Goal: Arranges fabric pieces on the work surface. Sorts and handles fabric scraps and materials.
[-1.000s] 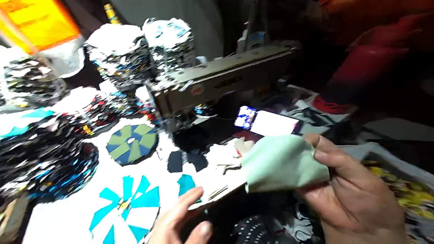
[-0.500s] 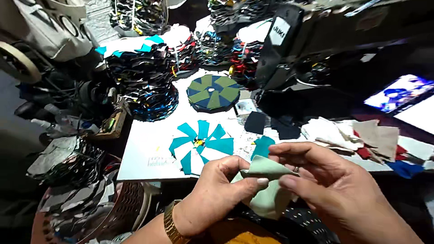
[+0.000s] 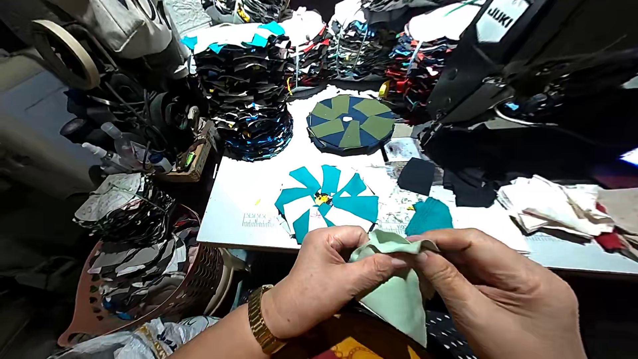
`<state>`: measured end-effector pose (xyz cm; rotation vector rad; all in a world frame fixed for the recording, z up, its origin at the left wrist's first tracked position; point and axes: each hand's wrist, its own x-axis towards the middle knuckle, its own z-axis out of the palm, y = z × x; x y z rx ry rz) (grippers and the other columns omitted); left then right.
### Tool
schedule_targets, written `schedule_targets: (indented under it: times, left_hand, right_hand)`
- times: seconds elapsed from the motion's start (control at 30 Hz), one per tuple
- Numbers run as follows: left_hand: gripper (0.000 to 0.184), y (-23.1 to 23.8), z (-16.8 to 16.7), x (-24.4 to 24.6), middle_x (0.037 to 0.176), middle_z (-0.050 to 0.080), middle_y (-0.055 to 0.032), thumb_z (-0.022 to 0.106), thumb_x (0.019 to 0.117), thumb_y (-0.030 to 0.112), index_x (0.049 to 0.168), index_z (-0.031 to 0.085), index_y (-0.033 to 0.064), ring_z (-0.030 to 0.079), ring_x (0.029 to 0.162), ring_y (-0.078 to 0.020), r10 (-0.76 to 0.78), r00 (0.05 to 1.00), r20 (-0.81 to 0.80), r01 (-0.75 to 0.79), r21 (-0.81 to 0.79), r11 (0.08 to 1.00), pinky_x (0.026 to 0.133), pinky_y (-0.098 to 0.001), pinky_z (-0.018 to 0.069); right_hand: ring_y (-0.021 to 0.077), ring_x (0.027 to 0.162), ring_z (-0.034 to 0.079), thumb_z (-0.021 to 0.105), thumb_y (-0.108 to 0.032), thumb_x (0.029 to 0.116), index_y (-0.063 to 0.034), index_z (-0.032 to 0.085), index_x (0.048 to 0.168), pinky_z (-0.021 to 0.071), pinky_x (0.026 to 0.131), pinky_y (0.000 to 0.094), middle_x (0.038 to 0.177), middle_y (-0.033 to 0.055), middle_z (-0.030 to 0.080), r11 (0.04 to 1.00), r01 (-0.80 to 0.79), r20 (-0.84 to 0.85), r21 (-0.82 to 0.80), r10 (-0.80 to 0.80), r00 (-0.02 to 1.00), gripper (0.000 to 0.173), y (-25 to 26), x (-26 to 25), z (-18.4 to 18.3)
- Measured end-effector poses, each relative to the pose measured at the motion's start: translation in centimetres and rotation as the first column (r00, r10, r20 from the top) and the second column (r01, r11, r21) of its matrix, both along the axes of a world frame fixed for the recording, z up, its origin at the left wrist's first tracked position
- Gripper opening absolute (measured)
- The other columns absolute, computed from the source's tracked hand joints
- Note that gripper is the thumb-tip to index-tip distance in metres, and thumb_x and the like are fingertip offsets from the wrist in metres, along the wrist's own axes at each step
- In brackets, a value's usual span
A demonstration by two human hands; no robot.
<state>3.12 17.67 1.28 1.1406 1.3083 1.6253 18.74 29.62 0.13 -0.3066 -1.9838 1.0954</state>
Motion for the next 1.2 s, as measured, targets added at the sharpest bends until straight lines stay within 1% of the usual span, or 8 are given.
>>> schedule_targets:
  times: [0.17, 0.33, 0.4, 0.53, 0.67, 0.77, 1.1, 1.2]
  left_hand:
    - [0.013, -0.8, -0.3, -0.3, 0.103, 0.069, -0.0048, 0.064, 0.0999, 0.013, 0.093, 0.071, 0.0051, 0.066, 0.091, -0.0079, -0.063, 0.932, 0.358, 0.064, 0.007, 0.998, 0.081, -0.0259, 0.0561]
    - [0.015, -1.8, 0.1, -0.5, 0.088, 0.071, -0.0028, 0.059, 0.0992, 0.013, 0.087, 0.067, 0.0139, 0.07, 0.084, -0.0095, -0.081, 0.682, 0.726, 0.152, -0.032, 0.988, 0.08, -0.0277, 0.0586]
    - [0.008, -2.1, -0.1, -0.7, 0.097, 0.069, -0.0044, 0.06, 0.0979, 0.014, 0.105, 0.064, 0.0145, 0.069, 0.091, -0.0125, -0.119, 0.648, 0.752, 0.217, -0.032, 0.976, 0.084, -0.0306, 0.0577]
    - [0.052, -2.4, 0.2, -0.9, 0.118, 0.065, -0.0051, 0.054, 0.0968, 0.007, 0.146, 0.043, 0.0217, 0.068, 0.103, -0.0146, -0.185, 0.641, 0.745, 0.321, -0.042, 0.946, 0.093, -0.0339, 0.0566]
    - [0.019, -2.4, 0.7, -0.5, 0.101, 0.072, -0.0069, 0.057, 0.0996, 0.002, 0.118, 0.063, 0.0066, 0.071, 0.092, -0.0131, -0.104, 0.657, 0.746, 0.275, -0.11, 0.955, 0.087, -0.0307, 0.0593]
    - [0.013, -2.5, 0.5, -0.5, 0.099, 0.072, -0.0056, 0.061, 0.0989, 0.004, 0.111, 0.065, 0.0051, 0.07, 0.092, -0.0107, -0.085, 0.701, 0.708, 0.237, -0.118, 0.964, 0.088, -0.0282, 0.0577]
    - [0.014, -3.8, -0.7, -1.3, 0.097, 0.071, -0.0022, 0.065, 0.0934, -0.001, 0.104, 0.063, 0.0082, 0.07, 0.091, -0.0095, -0.184, 0.756, 0.628, 0.225, 0.015, 0.974, 0.085, -0.0291, 0.0581]
    - [0.014, -4.1, -0.8, -1.8, 0.096, 0.072, -0.0042, 0.064, 0.0952, -0.002, 0.106, 0.063, 0.0067, 0.071, 0.089, -0.0101, -0.112, 0.808, 0.579, 0.152, -0.02, 0.988, 0.085, -0.0289, 0.059]
  right_hand:
    - [0.0033, 0.089, 0.066, 0.059, -0.023, 0.1036, -0.0183, 0.069, 0.107, 0.0576, 0.077, 0.0186, 0.101, -0.007, 0.067, 0.998, 0.014, -0.024, 0.068, -0.012, 1.0, 0.012, 0.2, -0.6, -0.3]
    - [-0.0001, 0.082, 0.067, 0.061, -0.016, 0.1002, -0.0195, 0.069, 0.105, 0.0583, 0.074, 0.0163, 0.092, -0.0103, 0.071, 0.993, -0.019, 0.025, -0.114, 0.022, 0.999, 0.01, -0.4, -0.6, 0.6]
    - [0.0008, 0.079, 0.068, 0.063, -0.017, 0.1004, -0.0186, 0.07, 0.105, 0.0587, 0.072, 0.0163, 0.091, -0.0093, 0.071, 0.987, -0.039, 0.04, -0.155, 0.045, 0.998, 0.008, -0.8, -0.8, 0.7]
    - [-0.0005, 0.081, 0.068, 0.061, -0.017, 0.1019, -0.0157, 0.072, 0.107, 0.0582, 0.073, 0.0147, 0.094, -0.0096, 0.072, 0.995, -0.039, 0.035, -0.089, 0.043, 0.998, 0.012, -0.8, -1.1, 0.8]
    - [-0.0024, 0.079, 0.066, 0.058, -0.015, 0.1029, -0.016, 0.069, 0.106, 0.0573, 0.071, 0.0139, 0.091, -0.0115, 0.071, 0.998, 0.002, 0.024, -0.059, 0.0, 1.0, 0.012, -0.7, -1.2, 1.0]
    - [-0.0026, 0.085, 0.067, 0.056, -0.017, 0.1038, -0.0183, 0.068, 0.107, 0.0575, 0.076, 0.0145, 0.094, -0.0132, 0.07, 0.998, 0.016, -0.003, -0.061, -0.016, 1.0, 0.012, -0.4, -1.3, 0.7]
    - [-0.0051, 0.092, 0.065, 0.049, -0.016, 0.1068, -0.0234, 0.066, 0.11, 0.0554, 0.083, 0.0146, 0.1, -0.0174, 0.069, 0.995, 0.009, -0.061, -0.095, -0.015, 0.998, 0.019, 0.5, -1.1, 0.3]
    - [0.0033, 0.101, 0.068, 0.049, -0.018, 0.1074, -0.0218, 0.068, 0.111, 0.058, 0.087, 0.0217, 0.11, -0.0098, 0.071, 0.974, -0.054, -0.177, -0.218, 0.015, 0.984, 0.019, 2.6, -0.1, 0.2]
